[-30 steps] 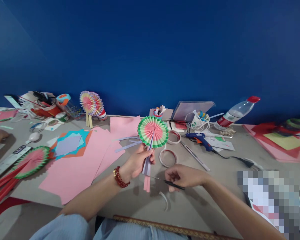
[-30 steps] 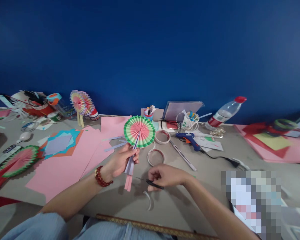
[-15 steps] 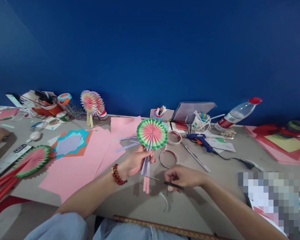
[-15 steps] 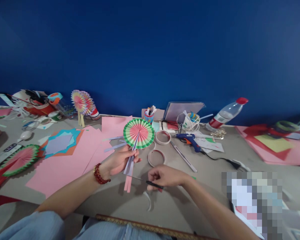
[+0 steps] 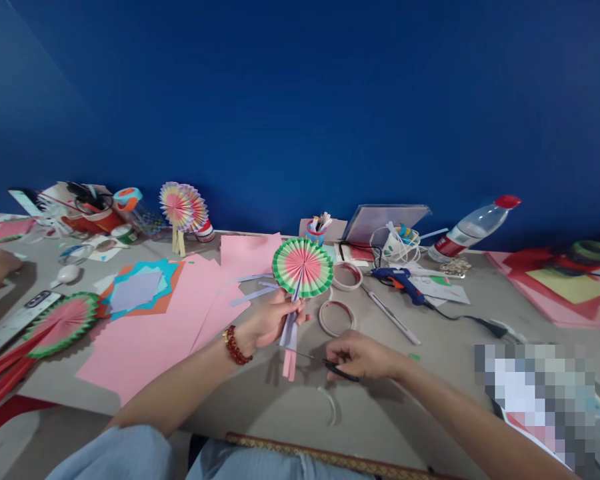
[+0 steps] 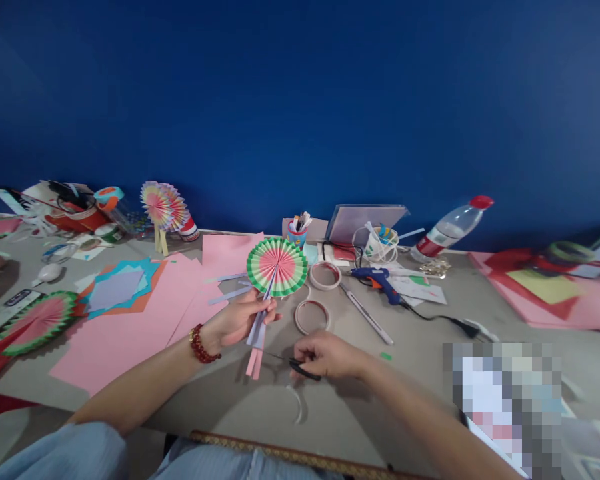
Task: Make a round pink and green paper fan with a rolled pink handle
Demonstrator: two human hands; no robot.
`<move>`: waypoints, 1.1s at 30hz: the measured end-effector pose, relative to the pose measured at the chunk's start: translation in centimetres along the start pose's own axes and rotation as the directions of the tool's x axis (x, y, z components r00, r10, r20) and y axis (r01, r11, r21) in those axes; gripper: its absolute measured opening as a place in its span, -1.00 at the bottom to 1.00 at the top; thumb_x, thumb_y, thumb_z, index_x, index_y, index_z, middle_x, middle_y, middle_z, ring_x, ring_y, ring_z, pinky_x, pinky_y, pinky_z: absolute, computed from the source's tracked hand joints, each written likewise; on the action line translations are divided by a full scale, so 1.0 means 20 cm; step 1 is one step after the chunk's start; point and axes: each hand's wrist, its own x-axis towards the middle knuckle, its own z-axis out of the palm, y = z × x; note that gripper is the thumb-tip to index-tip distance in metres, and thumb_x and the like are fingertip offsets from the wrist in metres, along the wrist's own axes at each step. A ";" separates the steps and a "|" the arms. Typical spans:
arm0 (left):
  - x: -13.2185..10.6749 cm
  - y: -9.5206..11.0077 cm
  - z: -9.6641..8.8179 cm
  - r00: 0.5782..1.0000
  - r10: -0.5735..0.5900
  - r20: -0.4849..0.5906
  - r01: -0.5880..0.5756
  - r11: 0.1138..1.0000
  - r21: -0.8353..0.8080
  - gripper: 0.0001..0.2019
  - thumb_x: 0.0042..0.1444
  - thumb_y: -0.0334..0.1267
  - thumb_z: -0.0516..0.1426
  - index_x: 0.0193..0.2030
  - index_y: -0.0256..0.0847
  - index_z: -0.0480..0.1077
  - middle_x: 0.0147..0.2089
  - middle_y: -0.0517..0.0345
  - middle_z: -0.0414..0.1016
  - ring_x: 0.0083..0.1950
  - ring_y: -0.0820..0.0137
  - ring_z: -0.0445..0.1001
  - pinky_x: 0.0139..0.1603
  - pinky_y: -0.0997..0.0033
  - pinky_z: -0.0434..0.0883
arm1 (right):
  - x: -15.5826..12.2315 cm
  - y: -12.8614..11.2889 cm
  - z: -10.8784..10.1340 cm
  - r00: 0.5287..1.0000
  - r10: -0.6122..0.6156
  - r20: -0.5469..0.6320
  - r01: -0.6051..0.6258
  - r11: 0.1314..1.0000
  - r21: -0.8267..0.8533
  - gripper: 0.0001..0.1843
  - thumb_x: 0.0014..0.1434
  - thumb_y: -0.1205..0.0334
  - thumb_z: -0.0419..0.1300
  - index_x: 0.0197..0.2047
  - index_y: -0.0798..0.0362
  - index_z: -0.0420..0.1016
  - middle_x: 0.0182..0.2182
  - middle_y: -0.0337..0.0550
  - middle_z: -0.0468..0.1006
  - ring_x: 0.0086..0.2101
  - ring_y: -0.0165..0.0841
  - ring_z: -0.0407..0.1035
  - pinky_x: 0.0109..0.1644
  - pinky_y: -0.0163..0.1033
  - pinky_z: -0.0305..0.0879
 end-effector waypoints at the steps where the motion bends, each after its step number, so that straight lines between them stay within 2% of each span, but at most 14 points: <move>1: 0.00 0.00 0.00 1.000 0.002 0.001 -0.002 1.000 0.002 -0.70 0.07 -0.33 0.32 -0.22 -0.18 0.24 -0.33 0.29 0.35 -0.45 0.56 0.36 0.05 0.19 0.39 | 0.00 0.00 0.00 1.000 -0.013 -0.014 0.012 0.998 -0.059 -0.57 0.11 -0.11 0.24 -0.51 0.07 0.31 -0.61 -0.38 0.26 -0.56 -0.50 0.11 -0.49 -0.40 -0.02; 4: 0.02 -0.01 -0.02 1.000 0.023 -0.007 -0.023 1.000 0.011 -0.69 0.06 -0.32 0.32 -0.23 -0.18 0.23 -0.32 0.29 0.36 -0.45 0.56 0.36 0.04 0.20 0.40 | 0.02 0.02 -0.01 0.999 -0.011 -0.041 0.001 0.973 -0.229 -0.63 0.11 -0.03 0.25 -0.51 0.06 0.31 -0.59 -0.38 0.24 -0.54 -0.49 0.09 -0.46 -0.38 -0.03; 8: 0.06 -0.03 -0.06 0.995 0.102 -0.018 -0.102 0.995 -0.004 -0.69 0.06 -0.30 0.32 -0.23 -0.17 0.23 -0.35 0.32 0.34 -0.47 0.58 0.35 0.04 0.22 0.42 | 0.01 0.03 -0.02 0.995 0.013 -0.095 -0.047 0.929 -0.366 -0.79 0.13 0.11 0.23 -0.42 0.06 0.40 -0.54 -0.33 0.36 -0.50 -0.45 0.18 -0.41 -0.34 -0.03; 13: 0.09 -0.02 -0.10 0.984 0.169 -0.059 -0.171 0.985 -0.023 -0.70 0.09 -0.29 0.31 -0.22 -0.17 0.22 -0.34 0.34 0.35 -0.47 0.60 0.31 0.02 0.23 0.45 | -0.03 -0.01 0.00 0.971 0.109 -0.211 -0.224 0.716 -0.661 -0.91 0.15 0.20 0.21 -0.33 0.03 0.48 -0.40 -0.16 0.58 -0.36 -0.31 0.42 -0.37 -0.29 0.00; 18: 0.02 0.04 -0.13 0.974 0.218 -0.062 -0.220 0.974 -0.043 -0.76 0.15 -0.32 0.26 -0.19 -0.15 0.23 -0.28 0.31 0.36 -0.47 0.60 0.30 -0.10 0.26 0.50 | -0.09 -0.06 0.08 0.895 0.274 -0.352 -0.446 0.538 -0.716 -0.72 0.21 0.18 0.21 -0.02 0.07 0.45 -0.27 0.03 0.66 -0.26 -0.11 0.55 -0.37 -0.26 0.09; 20: -0.01 0.07 -0.15 0.967 0.242 -0.076 -0.245 0.969 -0.035 -0.78 0.16 -0.33 0.24 -0.17 -0.15 0.24 -0.27 0.28 0.39 -0.47 0.59 0.31 -0.14 0.28 0.51 | -0.10 -0.07 0.13 0.871 0.304 -0.386 -0.490 0.478 -0.729 -0.73 0.24 0.18 0.20 -0.01 0.07 0.45 -0.27 0.04 0.66 -0.26 -0.09 0.57 -0.39 -0.25 0.10; 22: -0.04 0.09 -0.19 0.961 0.266 -0.079 -0.268 0.963 -0.016 -0.79 0.17 -0.33 0.23 -0.16 -0.16 0.26 -0.27 0.25 0.42 -0.46 0.56 0.33 -0.13 0.27 0.50 | -0.10 -0.09 0.16 0.874 0.268 -0.404 -0.485 0.442 -0.755 -0.81 0.25 0.24 0.20 -0.07 0.06 0.48 -0.23 0.03 0.65 -0.25 -0.11 0.57 -0.39 -0.25 0.12; 24: -0.07 0.10 -0.22 0.954 0.288 -0.081 -0.289 0.957 0.003 -0.79 0.17 -0.33 0.23 -0.12 -0.17 0.28 -0.27 0.22 0.44 -0.43 0.54 0.36 -0.08 0.26 0.49 | -0.09 -0.10 0.17 0.892 0.215 -0.399 -0.453 0.433 -0.779 -0.85 0.22 0.31 0.21 -0.12 0.05 0.49 -0.15 0.03 0.63 -0.22 -0.14 0.56 -0.39 -0.26 0.12; 26: -0.08 0.10 -0.24 0.948 0.304 -0.095 -0.305 0.952 0.003 -0.79 0.16 -0.32 0.24 -0.12 -0.17 0.30 -0.27 0.20 0.46 -0.39 0.51 0.39 -0.06 0.27 0.47 | -0.08 -0.12 0.16 0.897 0.217 -0.386 -0.442 0.453 -0.774 -0.83 0.18 0.33 0.23 -0.13 0.04 0.49 -0.14 0.03 0.63 -0.22 -0.13 0.56 -0.38 -0.25 0.11; 29: -0.11 0.09 -0.27 0.939 0.323 -0.116 -0.329 0.944 -0.033 -0.84 0.17 -0.29 0.23 -0.22 -0.17 0.29 -0.26 0.16 0.46 -0.35 0.47 0.41 -0.08 0.27 0.47 | -0.07 -0.12 0.11 0.918 0.250 -0.306 -0.395 0.566 -0.723 -0.81 0.14 0.25 0.25 -0.14 0.02 0.48 -0.23 -0.05 0.65 -0.22 -0.12 0.56 -0.37 -0.26 0.11; 31: -0.12 0.10 -0.28 0.939 0.322 -0.121 -0.332 0.940 -0.074 -0.82 0.18 -0.27 0.21 -0.29 -0.17 0.25 -0.26 0.16 0.44 -0.39 0.49 0.38 -0.22 0.35 0.47 | -0.06 -0.13 0.10 0.939 0.218 -0.266 -0.344 0.639 -0.688 -0.85 0.14 0.22 0.23 -0.19 0.01 0.49 -0.29 -0.11 0.65 -0.22 -0.15 0.55 -0.33 -0.27 0.13; 33: -0.13 0.10 -0.30 0.946 0.297 -0.128 -0.313 0.942 -0.120 -0.81 0.17 -0.25 0.20 -0.32 -0.18 0.22 -0.30 0.19 0.40 -0.48 0.55 0.29 -0.43 0.50 0.39 | -0.03 -0.16 0.11 0.954 0.141 -0.266 -0.288 0.687 -0.668 -0.86 0.19 0.17 0.20 -0.19 0.00 0.50 -0.28 -0.13 0.64 -0.22 -0.19 0.54 -0.28 -0.27 0.17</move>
